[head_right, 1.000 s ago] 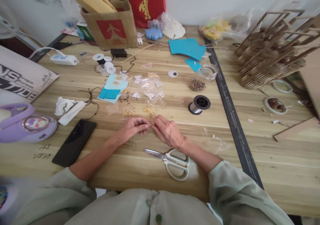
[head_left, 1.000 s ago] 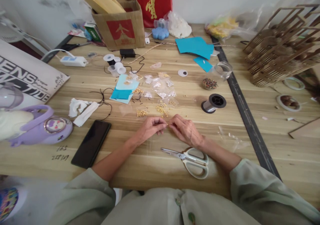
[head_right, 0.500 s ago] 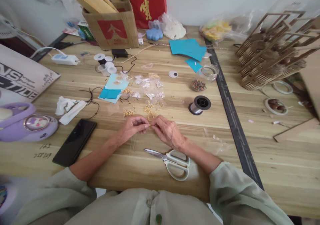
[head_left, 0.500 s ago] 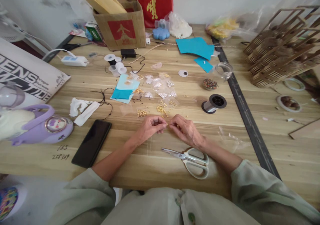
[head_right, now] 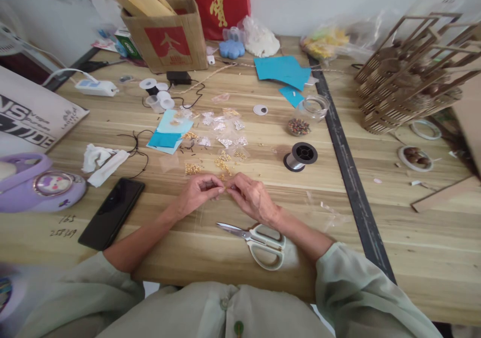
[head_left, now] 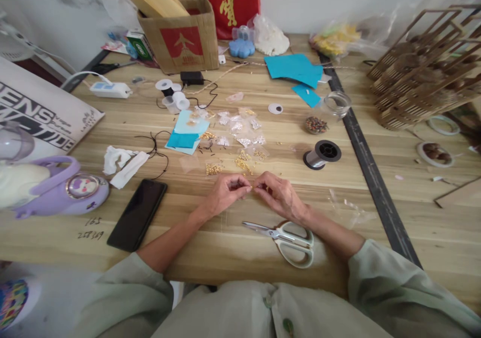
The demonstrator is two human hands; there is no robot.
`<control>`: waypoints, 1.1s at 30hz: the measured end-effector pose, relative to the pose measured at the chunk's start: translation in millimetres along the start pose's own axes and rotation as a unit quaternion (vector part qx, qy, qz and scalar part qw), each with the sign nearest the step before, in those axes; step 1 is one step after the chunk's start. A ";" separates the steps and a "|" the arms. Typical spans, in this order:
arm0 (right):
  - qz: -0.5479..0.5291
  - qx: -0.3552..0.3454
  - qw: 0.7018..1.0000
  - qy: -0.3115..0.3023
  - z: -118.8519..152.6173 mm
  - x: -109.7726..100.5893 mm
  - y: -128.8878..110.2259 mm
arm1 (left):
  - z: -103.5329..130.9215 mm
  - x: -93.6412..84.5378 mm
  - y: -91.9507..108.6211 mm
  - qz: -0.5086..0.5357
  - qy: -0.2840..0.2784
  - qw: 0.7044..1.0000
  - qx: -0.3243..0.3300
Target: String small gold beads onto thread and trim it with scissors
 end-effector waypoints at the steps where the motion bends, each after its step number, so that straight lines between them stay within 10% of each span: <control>1: -0.001 -0.001 1.000 -0.001 -0.1 0.0 -0.3 | 0.1 -0.1 -0.3 -0.002 0.001 1.000 -0.001; 33: -0.142 0.167 0.975 -0.037 3.8 12.4 29.4 | 5.6 -1.1 11.8 -0.131 0.032 0.990 0.046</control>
Point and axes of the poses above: each hand's wrist, its own z-axis away from the middle knuckle, its own x-axis out of the palm, y = z × x, the point moved 9 cm from there along -z, towards the middle knuckle, and after that the axes turned 4 degrees about -x, right-handed, at the moved point
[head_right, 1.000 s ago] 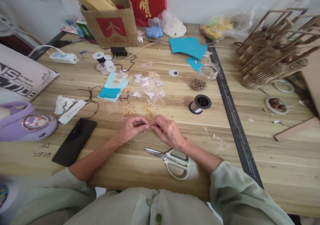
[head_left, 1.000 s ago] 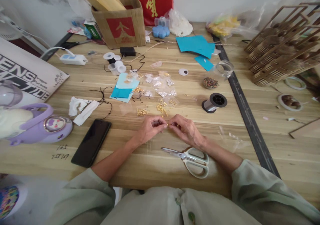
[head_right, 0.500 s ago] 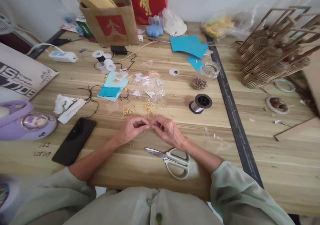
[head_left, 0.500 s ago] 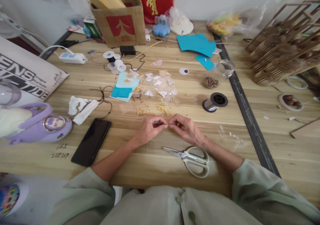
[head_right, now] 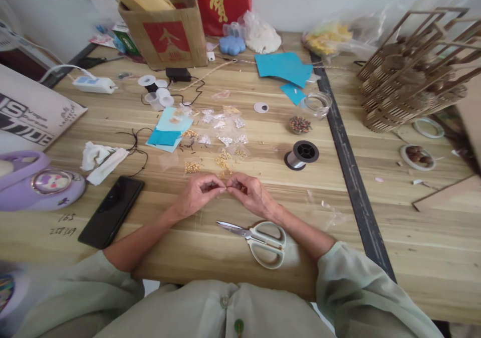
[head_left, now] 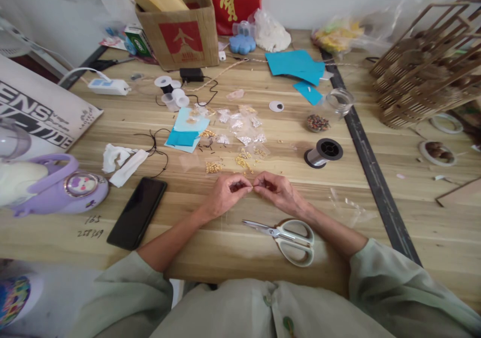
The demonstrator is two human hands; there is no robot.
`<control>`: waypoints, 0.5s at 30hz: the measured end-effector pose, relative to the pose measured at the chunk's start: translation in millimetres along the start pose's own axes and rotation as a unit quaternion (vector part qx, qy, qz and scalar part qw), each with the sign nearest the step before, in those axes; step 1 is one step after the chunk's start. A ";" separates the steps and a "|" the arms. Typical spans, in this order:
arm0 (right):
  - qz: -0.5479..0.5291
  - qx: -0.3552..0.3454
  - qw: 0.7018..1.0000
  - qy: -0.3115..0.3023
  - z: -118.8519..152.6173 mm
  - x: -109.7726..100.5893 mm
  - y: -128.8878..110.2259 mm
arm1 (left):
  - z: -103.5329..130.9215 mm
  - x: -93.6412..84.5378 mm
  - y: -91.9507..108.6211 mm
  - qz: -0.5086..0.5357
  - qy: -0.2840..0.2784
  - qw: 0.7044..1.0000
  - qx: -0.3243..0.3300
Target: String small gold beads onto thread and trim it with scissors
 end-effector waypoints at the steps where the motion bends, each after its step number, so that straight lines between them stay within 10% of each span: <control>1: -0.001 0.000 1.000 -0.002 0.0 0.3 0.2 | 0.1 -0.4 1.5 -0.010 0.003 1.000 0.007; 15: 0.063 -0.020 0.995 -0.076 -2.3 10.2 9.7 | -1.4 -4.5 3.3 -0.067 0.018 0.998 0.006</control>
Point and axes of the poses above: each hand's wrist, its own z-axis away from the middle knuckle, its own x-axis out of the palm, y = z × x, the point moved 9 cm from there along -z, towards the middle knuckle, and after that the axes turned 4 degrees about -x, right-handed, at the moved point
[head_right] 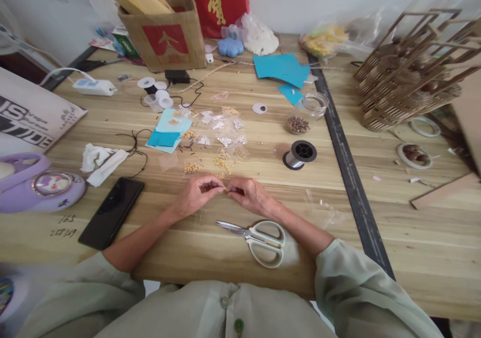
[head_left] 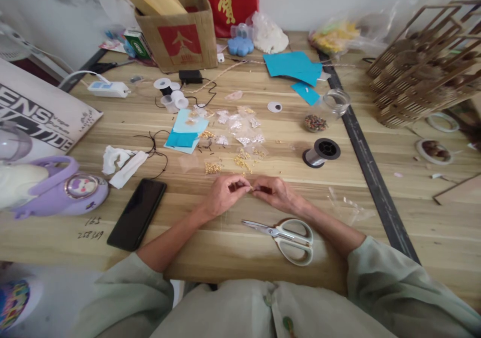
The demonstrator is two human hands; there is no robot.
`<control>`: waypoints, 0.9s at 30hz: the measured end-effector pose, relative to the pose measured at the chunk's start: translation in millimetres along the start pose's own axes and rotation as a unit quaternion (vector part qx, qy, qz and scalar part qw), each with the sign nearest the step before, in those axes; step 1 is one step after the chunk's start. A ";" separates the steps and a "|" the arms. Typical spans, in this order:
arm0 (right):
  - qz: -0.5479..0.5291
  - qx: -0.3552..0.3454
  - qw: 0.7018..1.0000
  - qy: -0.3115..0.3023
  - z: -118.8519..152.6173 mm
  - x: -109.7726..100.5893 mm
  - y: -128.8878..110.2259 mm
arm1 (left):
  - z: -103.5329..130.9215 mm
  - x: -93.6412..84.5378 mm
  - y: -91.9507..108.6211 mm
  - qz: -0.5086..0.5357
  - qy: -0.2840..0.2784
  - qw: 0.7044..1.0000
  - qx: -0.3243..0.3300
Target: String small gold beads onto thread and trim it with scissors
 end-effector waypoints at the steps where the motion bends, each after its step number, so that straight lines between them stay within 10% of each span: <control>1: 0.016 -0.005 1.000 0.000 0.1 -1.0 -0.9 | -0.5 0.8 -1.8 0.009 -0.007 1.000 -0.003; 13: 0.377 -0.042 0.925 -0.036 4.4 -11.0 -14.2 | -1.9 -4.8 -15.5 -0.107 -0.078 0.990 -0.041; 27: 0.361 0.043 0.923 -0.125 11.7 -30.3 1.8 | 5.0 -2.8 -15.9 -0.238 -0.137 0.960 -0.052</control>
Point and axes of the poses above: each hand's wrist, its own z-axis away from the middle knuckle, its own x-axis out of the palm, y = z × x, the point moved 9 cm from there along -z, towards the middle knuckle, and after that the axes turned 4 degrees about -x, right-handed, at the moved point
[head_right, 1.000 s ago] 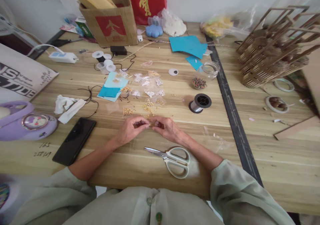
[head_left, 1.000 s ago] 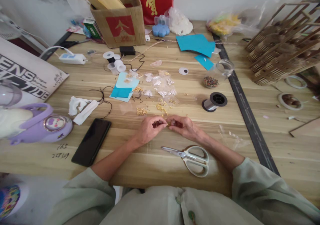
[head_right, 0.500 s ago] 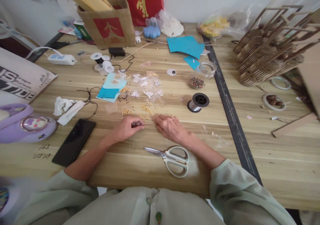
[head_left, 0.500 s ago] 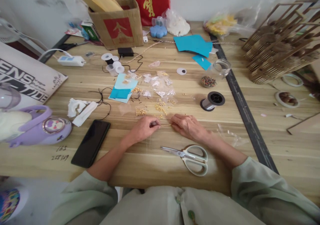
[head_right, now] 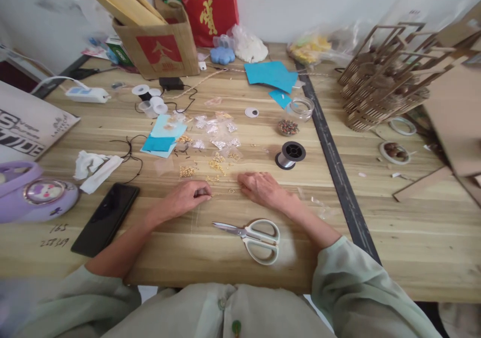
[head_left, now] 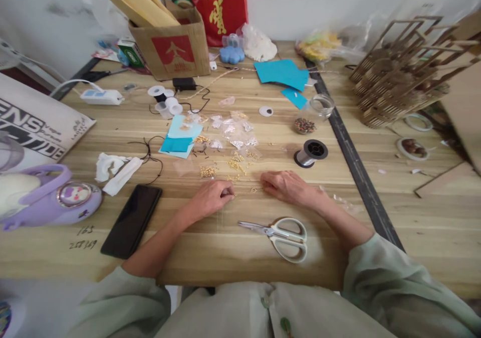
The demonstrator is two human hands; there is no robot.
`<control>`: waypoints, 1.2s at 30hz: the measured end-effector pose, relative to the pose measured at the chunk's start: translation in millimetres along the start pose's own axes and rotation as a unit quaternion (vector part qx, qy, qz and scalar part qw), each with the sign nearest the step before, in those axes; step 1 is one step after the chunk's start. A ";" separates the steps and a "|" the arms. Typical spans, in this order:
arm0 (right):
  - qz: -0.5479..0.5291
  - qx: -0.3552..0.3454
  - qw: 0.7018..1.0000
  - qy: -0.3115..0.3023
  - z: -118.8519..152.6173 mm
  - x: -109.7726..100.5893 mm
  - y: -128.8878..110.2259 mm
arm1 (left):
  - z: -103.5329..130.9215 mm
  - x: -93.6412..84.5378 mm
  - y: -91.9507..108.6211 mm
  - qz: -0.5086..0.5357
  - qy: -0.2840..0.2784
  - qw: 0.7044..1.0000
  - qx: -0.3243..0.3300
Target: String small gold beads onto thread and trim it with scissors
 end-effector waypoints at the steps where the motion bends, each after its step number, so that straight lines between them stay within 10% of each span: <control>1: -0.001 0.004 1.000 0.004 1.8 -1.9 2.6 | 0.4 0.5 -1.0 -0.002 -0.004 1.000 -0.001; 11: -0.097 -0.015 0.990 0.099 17.7 -14.2 17.2 | 10.8 -1.9 4.1 -0.054 -0.015 0.998 0.016; 25: -0.080 -0.053 0.994 0.056 23.7 -1.5 2.2 | 36.6 -8.2 4.8 -0.145 -0.025 0.988 -0.041; 36: 0.008 -0.034 0.998 0.055 11.1 -7.1 -5.6 | -4.3 12.7 72.0 -0.190 0.064 0.970 0.135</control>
Point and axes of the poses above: each hand's wrist, its own z-axis away from the middle knuckle, its own x-axis out of the palm, y = z × x, the point moved 9 cm from there along -z, towards the middle knuckle, and after that the axes turned 4 degrees about -x, right-handed, at the moved point
